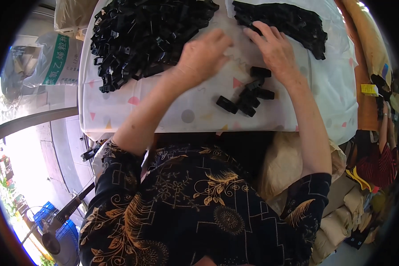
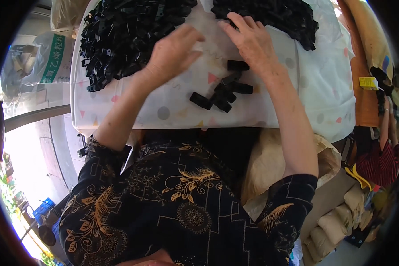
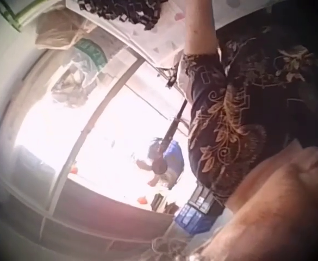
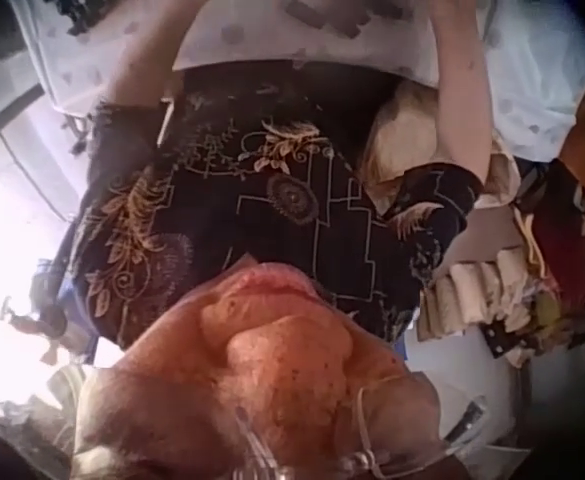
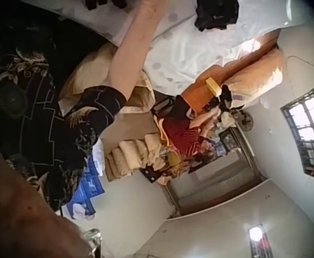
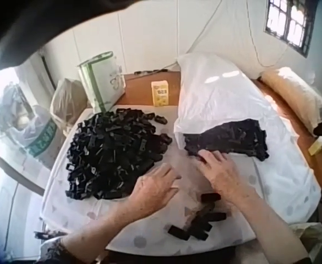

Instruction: Sorting and placing small black plastic components into a white plastic bag on a worktable.

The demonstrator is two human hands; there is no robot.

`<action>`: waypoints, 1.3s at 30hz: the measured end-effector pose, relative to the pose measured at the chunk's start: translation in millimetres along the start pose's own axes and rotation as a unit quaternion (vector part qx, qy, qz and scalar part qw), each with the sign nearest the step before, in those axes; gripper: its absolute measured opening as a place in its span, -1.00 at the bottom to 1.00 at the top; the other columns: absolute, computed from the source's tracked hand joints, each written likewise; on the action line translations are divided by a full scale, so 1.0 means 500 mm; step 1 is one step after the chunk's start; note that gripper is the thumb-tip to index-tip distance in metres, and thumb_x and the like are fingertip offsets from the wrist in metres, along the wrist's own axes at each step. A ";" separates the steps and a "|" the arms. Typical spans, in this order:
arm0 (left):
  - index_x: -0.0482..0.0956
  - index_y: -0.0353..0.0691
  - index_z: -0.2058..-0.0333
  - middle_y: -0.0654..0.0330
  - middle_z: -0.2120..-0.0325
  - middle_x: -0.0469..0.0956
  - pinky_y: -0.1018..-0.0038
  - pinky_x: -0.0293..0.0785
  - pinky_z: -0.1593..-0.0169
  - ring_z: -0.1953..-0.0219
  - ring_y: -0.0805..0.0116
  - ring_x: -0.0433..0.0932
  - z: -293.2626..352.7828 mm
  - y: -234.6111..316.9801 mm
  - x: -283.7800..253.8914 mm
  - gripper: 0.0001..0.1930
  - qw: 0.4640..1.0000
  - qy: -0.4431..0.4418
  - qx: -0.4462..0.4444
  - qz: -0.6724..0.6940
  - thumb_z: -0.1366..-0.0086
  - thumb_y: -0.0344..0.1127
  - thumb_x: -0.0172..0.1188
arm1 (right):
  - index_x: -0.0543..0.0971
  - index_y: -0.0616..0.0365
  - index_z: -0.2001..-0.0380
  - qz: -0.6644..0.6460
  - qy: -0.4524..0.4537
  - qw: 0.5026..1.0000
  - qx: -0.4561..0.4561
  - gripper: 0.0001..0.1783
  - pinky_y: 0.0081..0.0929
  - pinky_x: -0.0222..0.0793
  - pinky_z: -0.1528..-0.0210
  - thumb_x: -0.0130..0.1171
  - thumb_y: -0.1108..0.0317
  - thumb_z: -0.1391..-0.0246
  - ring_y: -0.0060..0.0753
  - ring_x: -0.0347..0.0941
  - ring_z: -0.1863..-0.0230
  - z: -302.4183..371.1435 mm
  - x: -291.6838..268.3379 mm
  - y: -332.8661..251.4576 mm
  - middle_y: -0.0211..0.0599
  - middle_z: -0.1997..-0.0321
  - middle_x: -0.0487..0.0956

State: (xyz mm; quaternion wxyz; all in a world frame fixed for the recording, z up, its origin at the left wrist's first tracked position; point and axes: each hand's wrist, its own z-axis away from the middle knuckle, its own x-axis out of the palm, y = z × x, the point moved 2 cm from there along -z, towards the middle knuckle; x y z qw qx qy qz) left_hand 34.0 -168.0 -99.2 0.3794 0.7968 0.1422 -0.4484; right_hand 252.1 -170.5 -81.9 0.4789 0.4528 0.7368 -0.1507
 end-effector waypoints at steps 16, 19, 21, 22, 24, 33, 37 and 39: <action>0.59 -0.23 0.18 0.12 0.17 0.61 0.24 0.58 0.08 0.08 0.09 0.63 -0.081 0.017 0.045 -0.75 0.987 -0.065 0.065 -0.133 -0.16 -0.33 0.32 | 0.61 0.01 0.06 -0.015 -0.060 0.994 0.095 -0.65 -0.32 0.53 0.13 0.21 0.51 -0.06 -0.26 0.53 0.12 0.035 0.050 0.068 -0.42 0.13 0.48; 0.54 -0.18 0.09 0.13 0.14 0.54 0.21 0.58 0.09 0.10 0.05 0.62 -0.069 0.034 0.061 -0.65 0.995 -0.019 0.091 -0.047 -0.15 -0.31 0.37 | 0.58 0.05 -0.01 -0.124 -0.060 0.983 0.125 -0.65 -0.36 0.49 0.16 0.19 0.48 -0.12 -0.24 0.53 0.18 0.056 0.034 0.078 -0.36 0.08 0.49; 0.53 -0.19 0.08 0.11 0.13 0.52 0.20 0.57 0.09 0.10 0.02 0.62 -0.059 0.036 0.060 -0.64 0.998 -0.022 0.047 -0.029 -0.16 -0.30 0.37 | 0.55 0.08 -0.07 -0.278 -0.099 0.929 0.221 -0.64 -0.40 0.44 0.18 0.18 0.44 -0.18 -0.28 0.50 0.25 0.079 0.014 0.088 -0.31 0.05 0.49; 0.52 -0.20 0.07 0.09 0.12 0.51 0.19 0.57 0.09 0.11 0.00 0.62 -0.051 0.032 0.056 -0.64 1.000 -0.025 0.001 -0.013 -0.17 -0.29 0.37 | 0.55 0.08 -0.07 -0.281 -0.103 0.928 0.223 -0.64 -0.40 0.44 0.18 0.18 0.44 -0.18 -0.28 0.50 0.25 0.076 -0.002 0.080 -0.31 0.05 0.49; 0.52 -0.21 0.08 0.07 0.12 0.50 0.17 0.57 0.08 0.11 -0.04 0.62 -0.043 0.015 0.057 -0.64 0.999 -0.035 -0.022 -0.003 -0.17 -0.29 0.37 | 0.54 0.10 -0.10 -0.392 -0.226 0.811 0.371 -0.62 -0.45 0.41 0.18 0.18 0.39 -0.21 -0.33 0.46 0.28 0.081 -0.016 0.067 -0.27 0.10 0.50; 0.52 -0.23 0.14 0.07 0.14 0.51 0.12 0.55 0.07 0.14 -0.06 0.60 -0.056 -0.015 0.068 -0.68 0.996 -0.041 -0.034 0.070 -0.15 -0.31 0.36 | 0.55 0.18 -0.04 -0.267 -0.053 0.939 0.210 -0.65 -0.43 0.42 0.18 0.25 0.46 -0.17 -0.30 0.48 0.30 0.109 0.011 0.040 -0.29 0.18 0.56; 0.53 -0.20 0.14 0.10 0.19 0.53 0.13 0.55 0.07 0.15 -0.03 0.60 -0.065 -0.011 0.073 -0.68 0.995 -0.058 -0.038 0.065 -0.14 -0.30 0.35 | 0.56 0.18 -0.03 -0.281 -0.048 0.925 0.250 -0.69 -0.44 0.43 0.18 0.23 0.45 -0.20 -0.29 0.49 0.32 0.103 0.015 0.044 -0.26 0.23 0.57; 0.53 -0.18 0.14 0.10 0.19 0.54 0.13 0.55 0.07 0.17 -0.01 0.61 -0.068 -0.002 0.076 -0.68 0.996 -0.056 -0.034 0.065 -0.14 -0.29 0.35 | 0.56 0.20 -0.03 -0.311 -0.023 0.908 0.278 -0.69 -0.45 0.43 0.17 0.23 0.43 -0.22 -0.33 0.50 0.34 0.099 0.017 0.043 -0.24 0.29 0.57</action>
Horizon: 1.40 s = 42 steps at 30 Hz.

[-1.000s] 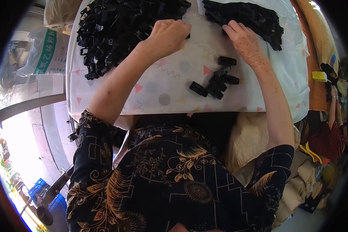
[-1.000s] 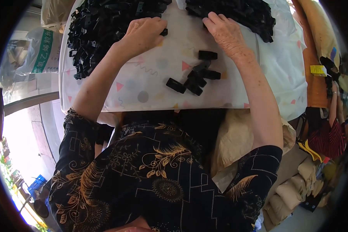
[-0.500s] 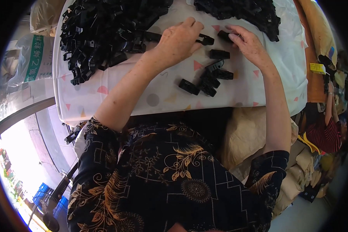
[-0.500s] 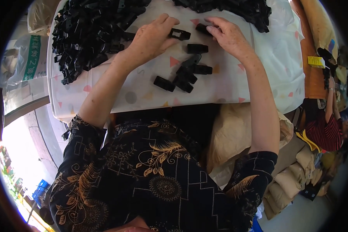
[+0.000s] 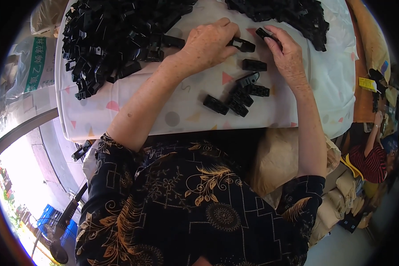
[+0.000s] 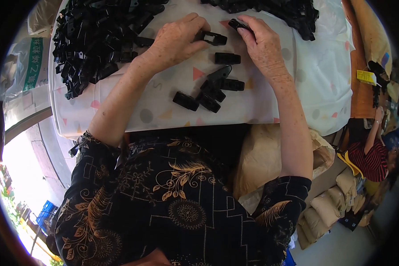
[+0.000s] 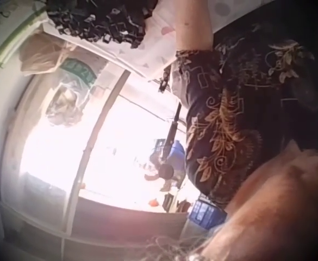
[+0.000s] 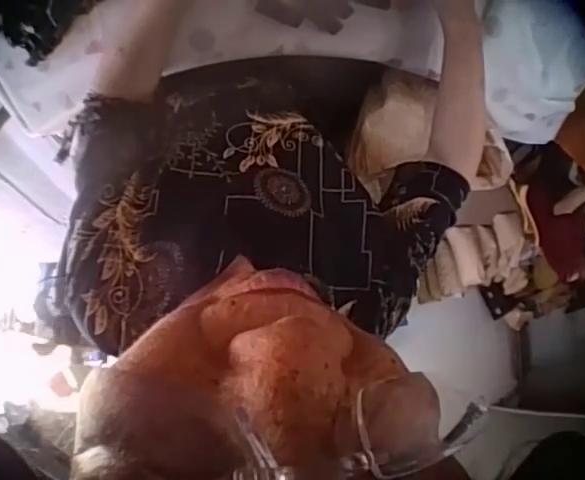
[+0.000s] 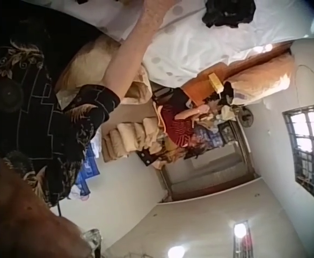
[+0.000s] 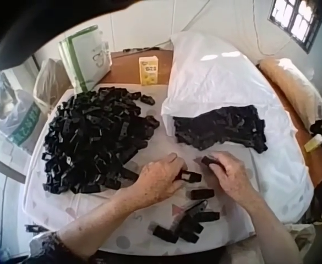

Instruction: Sorting and placing small black plastic components into a white plastic bag on a worktable.

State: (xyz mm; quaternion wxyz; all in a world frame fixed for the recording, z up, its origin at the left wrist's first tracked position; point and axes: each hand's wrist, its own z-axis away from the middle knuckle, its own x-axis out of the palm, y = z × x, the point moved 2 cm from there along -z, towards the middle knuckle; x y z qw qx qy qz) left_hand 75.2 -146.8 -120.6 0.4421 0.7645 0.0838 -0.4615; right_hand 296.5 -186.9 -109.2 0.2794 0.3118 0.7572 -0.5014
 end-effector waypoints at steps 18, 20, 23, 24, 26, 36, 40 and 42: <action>0.54 -0.20 0.15 0.11 0.20 0.54 0.15 0.56 0.08 0.19 0.01 0.61 0.009 -0.005 -0.002 -0.69 0.999 0.007 -0.007 0.038 -0.12 -0.29 0.31 | 0.62 0.23 0.04 -0.044 -0.054 0.996 -0.053 -0.70 -0.51 0.47 0.08 0.24 0.57 -0.14 -0.29 0.55 0.17 0.000 0.004 -0.085 -0.22 0.13 0.59; 0.54 -0.20 0.14 0.12 0.20 0.54 0.15 0.56 0.07 0.18 0.01 0.61 0.007 -0.004 -0.001 -0.68 0.999 0.011 -0.004 0.037 -0.12 -0.28 0.30 | 0.63 0.22 0.05 -0.026 -0.044 0.996 -0.075 -0.70 -0.49 0.48 0.09 0.26 0.58 -0.12 -0.28 0.56 0.16 0.004 0.014 -0.086 -0.22 0.13 0.60; 0.55 -0.19 0.13 0.12 0.19 0.54 0.15 0.55 0.05 0.16 0.02 0.61 0.008 -0.006 0.000 -0.68 0.999 0.007 -0.013 0.033 -0.12 -0.27 0.30 | 0.65 0.21 0.07 0.000 -0.032 0.994 -0.106 -0.69 -0.45 0.50 0.11 0.30 0.59 -0.07 -0.27 0.56 0.16 0.005 0.022 -0.092 -0.23 0.13 0.60; 0.55 -0.19 0.13 0.12 0.19 0.54 0.15 0.55 0.05 0.16 0.02 0.61 0.008 -0.005 0.000 -0.68 0.999 0.006 -0.014 0.035 -0.12 -0.27 0.30 | 0.65 0.20 0.08 0.012 -0.029 0.993 -0.113 -0.68 -0.45 0.51 0.12 0.31 0.60 -0.05 -0.27 0.56 0.16 0.005 0.023 -0.094 -0.24 0.14 0.60; 0.55 -0.19 0.14 0.12 0.18 0.54 0.15 0.55 0.05 0.16 0.02 0.61 0.007 -0.004 0.001 -0.68 0.999 0.006 -0.016 0.037 -0.12 -0.27 0.30 | 0.65 0.20 0.09 0.033 -0.033 0.991 -0.126 -0.68 -0.45 0.52 0.12 0.32 0.60 -0.04 -0.28 0.56 0.17 0.009 0.017 -0.092 -0.25 0.14 0.60; 0.57 -0.17 0.15 0.12 0.18 0.54 0.16 0.58 0.08 0.16 0.01 0.62 0.005 -0.002 0.002 -0.69 1.000 -0.001 -0.011 0.026 -0.11 -0.28 0.31 | 0.67 0.15 0.18 0.022 -0.026 0.991 -0.128 -0.66 -0.34 0.49 0.16 0.40 0.56 0.12 -0.22 0.52 0.17 0.017 0.028 -0.088 -0.33 0.22 0.59; 0.51 -0.19 0.09 0.11 0.22 0.55 0.21 0.56 0.10 0.20 0.06 0.61 0.004 -0.004 0.004 -0.64 1.000 0.007 0.018 0.014 -0.16 -0.23 0.31 | 0.66 0.17 0.11 0.115 -0.052 0.977 -0.173 -0.67 -0.34 0.47 0.05 0.33 0.56 0.01 -0.22 0.54 0.08 0.019 0.015 -0.088 -0.32 0.11 0.61; 0.54 -0.18 0.12 0.11 0.20 0.55 0.18 0.56 0.08 0.18 0.03 0.61 0.004 -0.005 0.005 -0.67 1.000 0.003 0.008 0.013 -0.14 -0.23 0.30 | 0.64 0.15 0.07 0.158 -0.079 0.965 -0.196 -0.66 -0.28 0.42 -0.03 0.30 0.50 -0.02 -0.20 0.50 -0.03 0.024 0.015 -0.088 -0.34 0.01 0.60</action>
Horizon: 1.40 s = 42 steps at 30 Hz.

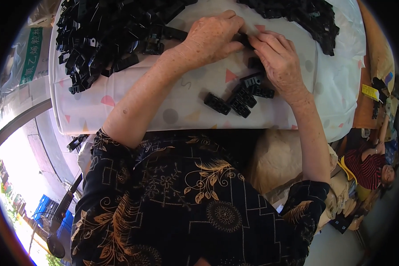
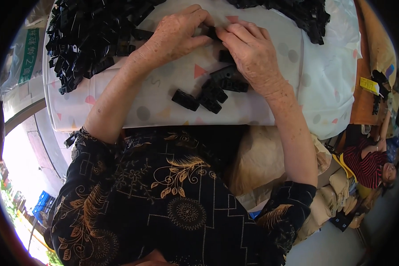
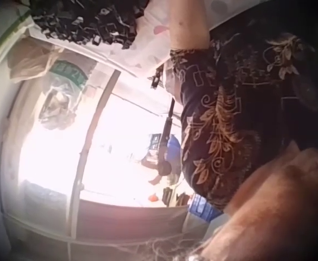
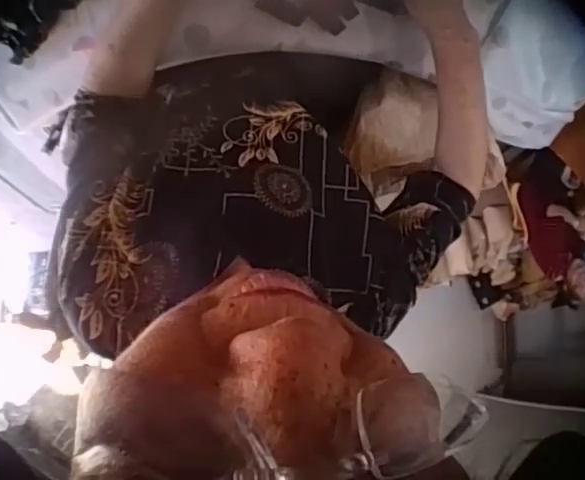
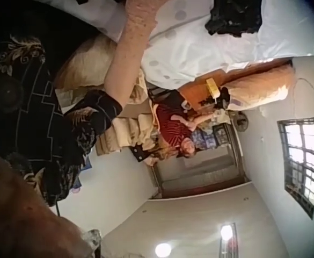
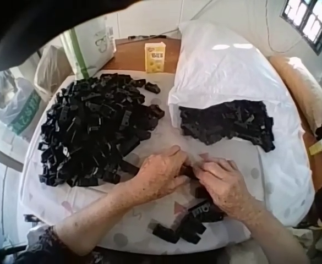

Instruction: Sorting and placing small black plastic components into a white plastic bag on a worktable.

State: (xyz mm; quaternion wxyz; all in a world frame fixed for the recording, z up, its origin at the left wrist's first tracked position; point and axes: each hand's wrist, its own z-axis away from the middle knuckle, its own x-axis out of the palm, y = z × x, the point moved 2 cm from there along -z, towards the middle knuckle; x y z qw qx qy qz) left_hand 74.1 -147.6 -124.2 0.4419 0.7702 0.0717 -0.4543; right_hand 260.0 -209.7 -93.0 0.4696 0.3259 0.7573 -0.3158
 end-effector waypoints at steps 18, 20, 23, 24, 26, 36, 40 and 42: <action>0.40 0.01 -0.13 0.04 -0.18 0.32 0.15 0.36 -0.10 -0.15 0.01 0.40 0.193 0.183 0.018 -0.31 0.989 -0.003 0.116 -0.093 -0.02 -0.06 0.47 | 0.46 -0.15 -0.26 -0.113 -0.271 0.955 0.042 -0.13 -0.14 0.19 -0.39 0.46 0.39 0.26 0.08 0.19 -0.41 0.052 -0.079 0.006 -0.07 -0.41 0.26; 0.41 0.00 -0.15 0.03 -0.19 0.33 0.14 0.32 -0.14 -0.18 -0.01 0.38 0.179 0.182 0.057 -0.27 0.989 0.030 0.110 -0.094 0.03 -0.14 0.48 | 0.50 -0.09 -0.19 -0.088 -0.214 0.973 -0.002 -0.22 -0.04 0.23 -0.31 0.42 0.41 0.24 0.11 0.22 -0.37 0.075 -0.064 0.013 -0.01 -0.39 0.28; 0.48 -0.03 -0.13 0.03 -0.13 0.40 0.09 0.32 -0.17 -0.19 -0.03 0.38 0.186 0.128 0.087 -0.33 0.987 0.042 0.086 -0.130 0.01 -0.18 0.47 | 0.56 -0.05 0.00 -0.115 -0.070 0.989 -0.054 -0.38 -0.01 0.29 -0.19 0.44 0.23 0.26 0.09 0.35 -0.24 0.081 0.022 0.000 -0.08 -0.24 0.39; 0.47 -0.07 -0.12 0.02 -0.08 0.42 0.10 0.34 -0.14 -0.13 -0.05 0.41 0.185 0.120 0.090 -0.32 0.986 0.030 0.080 -0.140 0.02 -0.19 0.48 | 0.56 -0.04 0.08 -0.131 -0.011 0.990 -0.044 -0.44 -0.03 0.32 -0.14 0.43 0.19 0.26 0.03 0.39 -0.17 0.089 0.054 -0.003 -0.15 -0.17 0.42; 0.45 -0.16 -0.09 0.02 0.03 0.46 0.16 0.42 -0.04 -0.03 -0.07 0.44 0.182 0.116 0.074 -0.37 0.984 0.031 0.109 -0.135 -0.01 -0.27 0.46 | 0.55 0.00 0.16 -0.075 0.044 0.996 0.003 -0.47 -0.04 0.34 -0.02 0.42 0.11 0.28 -0.10 0.41 -0.01 0.101 0.080 -0.022 -0.32 -0.03 0.46; 0.45 -0.22 -0.01 0.03 0.21 0.54 0.28 0.53 0.15 0.21 0.06 0.61 0.142 0.080 0.041 -0.50 0.981 0.159 0.106 -0.029 -0.08 -0.44 0.39 | 0.51 0.10 0.29 -0.006 0.183 0.982 0.048 -0.50 -0.20 0.44 0.17 0.39 0.10 0.33 -0.12 0.41 0.13 0.099 0.079 -0.036 -0.24 0.20 0.43; 0.42 -0.23 -0.01 0.02 0.22 0.50 0.32 0.51 0.16 0.23 0.10 0.59 0.131 0.035 0.055 -0.52 0.981 0.189 0.046 0.021 -0.11 -0.46 0.36 | 0.46 0.16 0.27 -0.028 0.253 0.962 0.095 -0.50 -0.18 0.46 0.15 0.38 0.15 0.28 -0.04 0.42 0.12 0.108 0.073 -0.041 -0.14 0.19 0.43; 0.39 -0.24 0.00 0.02 0.21 0.47 0.33 0.48 0.14 0.25 0.14 0.57 0.130 0.038 0.057 -0.56 0.982 0.186 0.002 0.040 -0.15 -0.49 0.31 | 0.45 0.18 0.25 -0.053 0.277 0.951 0.124 -0.50 -0.16 0.46 0.14 0.37 0.18 0.26 0.00 0.43 0.12 0.111 0.070 -0.041 -0.11 0.17 0.43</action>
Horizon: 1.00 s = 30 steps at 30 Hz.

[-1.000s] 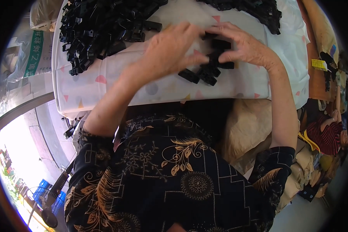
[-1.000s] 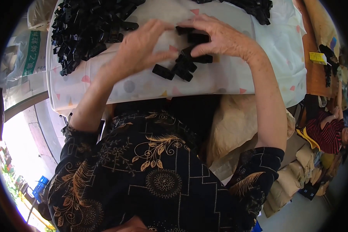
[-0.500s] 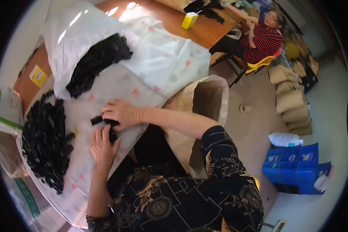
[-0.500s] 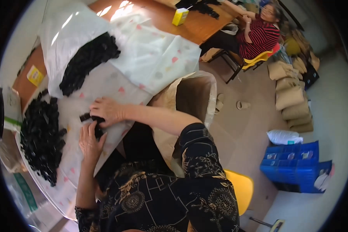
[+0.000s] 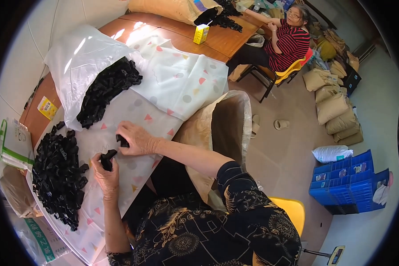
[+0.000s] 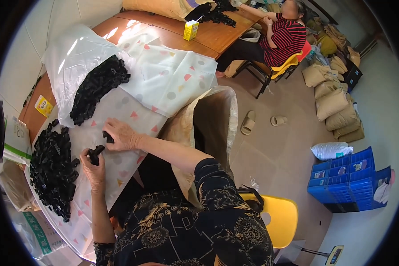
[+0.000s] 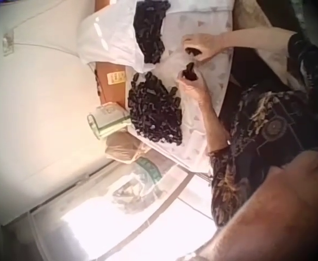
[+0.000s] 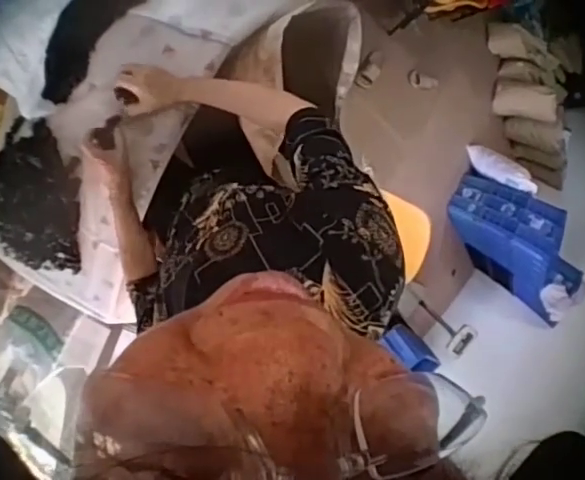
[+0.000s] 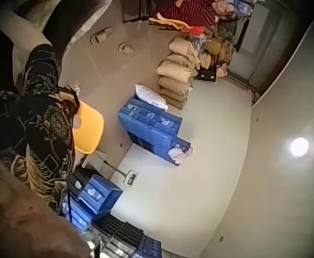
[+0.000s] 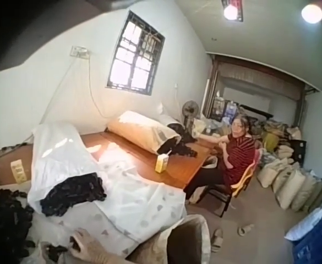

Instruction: Sorting and placing small black plastic components into a white plastic bag on a worktable.

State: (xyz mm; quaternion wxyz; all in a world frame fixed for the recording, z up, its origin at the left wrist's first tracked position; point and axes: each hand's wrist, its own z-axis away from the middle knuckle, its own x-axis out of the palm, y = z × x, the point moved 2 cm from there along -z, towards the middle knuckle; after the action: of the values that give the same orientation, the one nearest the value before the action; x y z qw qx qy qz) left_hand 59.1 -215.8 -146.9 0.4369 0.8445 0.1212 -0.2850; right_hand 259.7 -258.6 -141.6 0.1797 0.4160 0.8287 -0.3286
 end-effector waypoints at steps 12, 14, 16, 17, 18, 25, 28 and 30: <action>0.35 -0.25 -0.05 0.04 0.25 0.50 0.35 0.49 0.17 0.31 0.20 0.53 0.007 -0.030 0.002 -0.62 0.997 0.038 0.033 0.053 -0.29 -0.53 0.19 | 0.48 0.11 0.19 -0.002 0.005 0.998 0.059 -0.56 -0.15 0.50 0.12 0.38 0.25 0.16 0.01 0.47 0.09 -0.094 0.037 0.019 -0.09 0.12 0.45; 0.36 -0.27 -0.07 0.05 0.21 0.50 0.36 0.48 0.15 0.28 0.22 0.52 0.007 -0.028 -0.008 -0.60 0.996 0.044 0.006 0.073 -0.28 -0.54 0.19 | 0.51 0.10 0.18 0.029 -0.079 0.995 0.049 -0.55 -0.15 0.52 0.11 0.40 0.22 0.17 0.01 0.46 0.05 -0.131 0.052 -0.002 -0.09 0.08 0.45; 0.37 -0.28 -0.10 0.05 0.18 0.50 0.38 0.47 0.12 0.25 0.25 0.51 0.007 -0.025 -0.011 -0.58 0.994 0.046 -0.017 0.095 -0.27 -0.55 0.19 | 0.56 0.11 0.15 0.103 -0.233 0.966 0.039 -0.48 -0.12 0.52 0.07 0.44 0.13 0.19 0.01 0.42 -0.07 -0.138 0.095 0.000 -0.07 -0.01 0.44; 0.39 -0.29 -0.10 0.05 0.18 0.49 0.39 0.47 0.10 0.24 0.25 0.51 0.008 -0.023 -0.010 -0.58 0.995 0.041 -0.005 0.088 -0.27 -0.55 0.19 | 0.56 0.11 0.15 0.102 -0.233 0.966 0.040 -0.48 -0.12 0.52 0.07 0.44 0.13 0.19 0.01 0.42 -0.07 -0.134 0.105 0.000 -0.07 -0.01 0.44; 0.40 -0.29 -0.10 0.05 0.17 0.49 0.39 0.47 0.08 0.23 0.25 0.50 0.008 -0.024 -0.011 -0.58 0.996 0.038 0.007 0.080 -0.26 -0.55 0.19 | 0.57 0.11 0.15 0.122 -0.247 0.961 0.032 -0.48 -0.12 0.52 0.05 0.45 0.13 0.19 0.01 0.41 -0.08 -0.131 0.116 -0.001 -0.07 -0.01 0.44; 0.42 -0.29 -0.02 0.05 0.17 0.50 0.36 0.45 0.04 0.18 0.22 0.50 0.009 -0.032 -0.017 -0.67 0.994 0.028 -0.044 0.092 -0.28 -0.54 0.16 | 0.57 0.12 0.12 0.052 -0.192 0.977 0.073 -0.46 -0.17 0.49 0.00 0.43 0.14 0.20 0.03 0.42 -0.07 -0.111 0.120 0.012 -0.05 0.01 0.45; 0.41 -0.29 0.04 0.00 0.17 0.50 0.29 0.47 0.03 0.18 0.09 0.53 -0.004 -0.009 -0.016 -0.71 0.997 0.022 -0.035 0.069 -0.27 -0.54 0.16 | 0.58 0.14 0.13 -0.058 -0.150 0.974 0.163 -0.49 -0.10 0.48 0.00 0.35 0.12 0.18 0.14 0.45 0.00 -0.092 0.099 0.035 0.04 0.05 0.48; 0.40 -0.29 0.08 -0.06 0.20 0.50 0.20 0.48 0.04 0.18 -0.09 0.53 -0.024 0.026 -0.017 -0.72 0.992 -0.001 0.112 -0.052 -0.24 -0.53 0.19 | 0.58 0.14 0.13 -0.083 -0.158 0.968 0.176 -0.49 -0.11 0.47 -0.01 0.34 0.12 0.17 0.13 0.46 0.00 -0.080 0.067 0.043 0.03 0.06 0.48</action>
State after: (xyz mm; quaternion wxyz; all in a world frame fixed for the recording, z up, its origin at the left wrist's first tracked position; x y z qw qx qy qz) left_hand 62.5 -213.1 -127.6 0.3241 0.8806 0.1318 -0.3195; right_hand 256.4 -202.5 -140.4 0.2039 0.3135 0.7505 -0.5449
